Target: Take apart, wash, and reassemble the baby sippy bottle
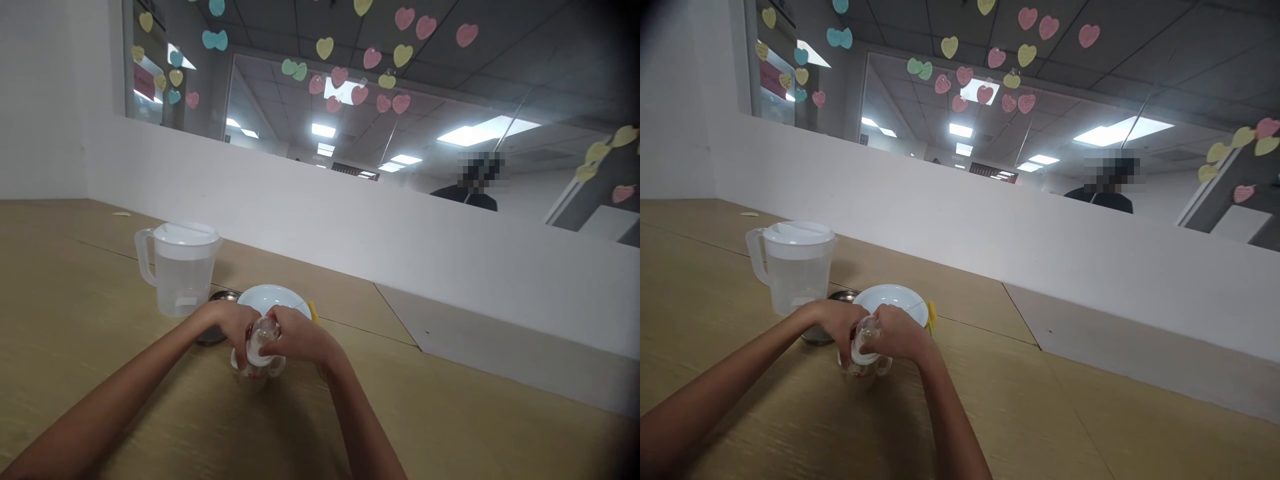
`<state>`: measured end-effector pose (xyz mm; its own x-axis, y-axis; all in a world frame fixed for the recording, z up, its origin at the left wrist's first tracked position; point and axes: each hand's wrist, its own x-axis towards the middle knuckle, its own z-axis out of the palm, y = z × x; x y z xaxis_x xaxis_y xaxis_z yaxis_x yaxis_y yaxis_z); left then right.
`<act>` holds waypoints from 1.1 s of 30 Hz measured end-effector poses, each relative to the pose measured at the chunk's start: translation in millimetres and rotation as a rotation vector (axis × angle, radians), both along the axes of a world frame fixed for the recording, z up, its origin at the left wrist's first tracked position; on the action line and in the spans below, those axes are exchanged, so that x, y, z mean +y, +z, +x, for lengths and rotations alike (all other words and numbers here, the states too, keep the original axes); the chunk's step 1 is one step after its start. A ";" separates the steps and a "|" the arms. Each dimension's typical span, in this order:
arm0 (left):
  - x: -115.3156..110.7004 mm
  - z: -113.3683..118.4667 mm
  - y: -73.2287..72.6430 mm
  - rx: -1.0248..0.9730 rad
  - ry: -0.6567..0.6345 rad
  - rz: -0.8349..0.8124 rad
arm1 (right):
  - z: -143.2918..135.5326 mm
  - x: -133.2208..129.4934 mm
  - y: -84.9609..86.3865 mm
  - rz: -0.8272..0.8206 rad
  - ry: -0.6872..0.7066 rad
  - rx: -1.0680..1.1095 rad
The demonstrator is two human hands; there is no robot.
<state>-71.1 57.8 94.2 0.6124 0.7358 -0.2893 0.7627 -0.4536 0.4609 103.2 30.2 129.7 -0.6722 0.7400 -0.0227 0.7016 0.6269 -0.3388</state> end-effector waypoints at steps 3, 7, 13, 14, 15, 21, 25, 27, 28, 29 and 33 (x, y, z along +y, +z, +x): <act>4.3 1.4 -7.1 -0.004 0.017 0.013 | 4.0 6.3 0.0 -0.020 0.018 0.000; 3.0 2.3 -7.5 -0.003 0.048 -0.009 | 6.8 11.2 0.3 -0.049 0.035 -0.007; 0.9 3.8 -5.5 -0.039 0.077 -0.049 | 7.4 10.9 1.8 -0.062 0.065 -0.044; 0.9 4.0 -5.6 -0.045 0.083 -0.057 | 7.6 11.4 1.6 -0.059 0.069 -0.043; 0.8 4.2 -5.6 -0.048 0.089 -0.061 | 8.0 12.2 1.2 -0.056 0.070 -0.036; -1.0 5.0 -4.4 -0.049 0.117 -0.105 | 12.2 22.2 -3.9 -0.172 0.054 0.065; -0.9 5.1 -6.5 -0.050 0.101 -0.105 | 13.1 26.9 -7.6 -0.254 0.075 0.118; -0.7 6.0 -8.6 -0.052 0.112 -0.124 | 12.9 24.8 -6.6 -0.213 0.077 0.115; -0.8 6.7 -9.5 -0.062 0.118 -0.141 | 13.1 22.4 -4.8 -0.199 0.076 0.126; -1.0 7.6 -10.2 -0.080 0.126 -0.159 | 13.8 19.4 -2.0 -0.201 0.074 0.156; -2.8 10.3 -8.8 -0.125 0.124 -0.197 | 21.4 10.5 11.7 -0.201 0.006 0.433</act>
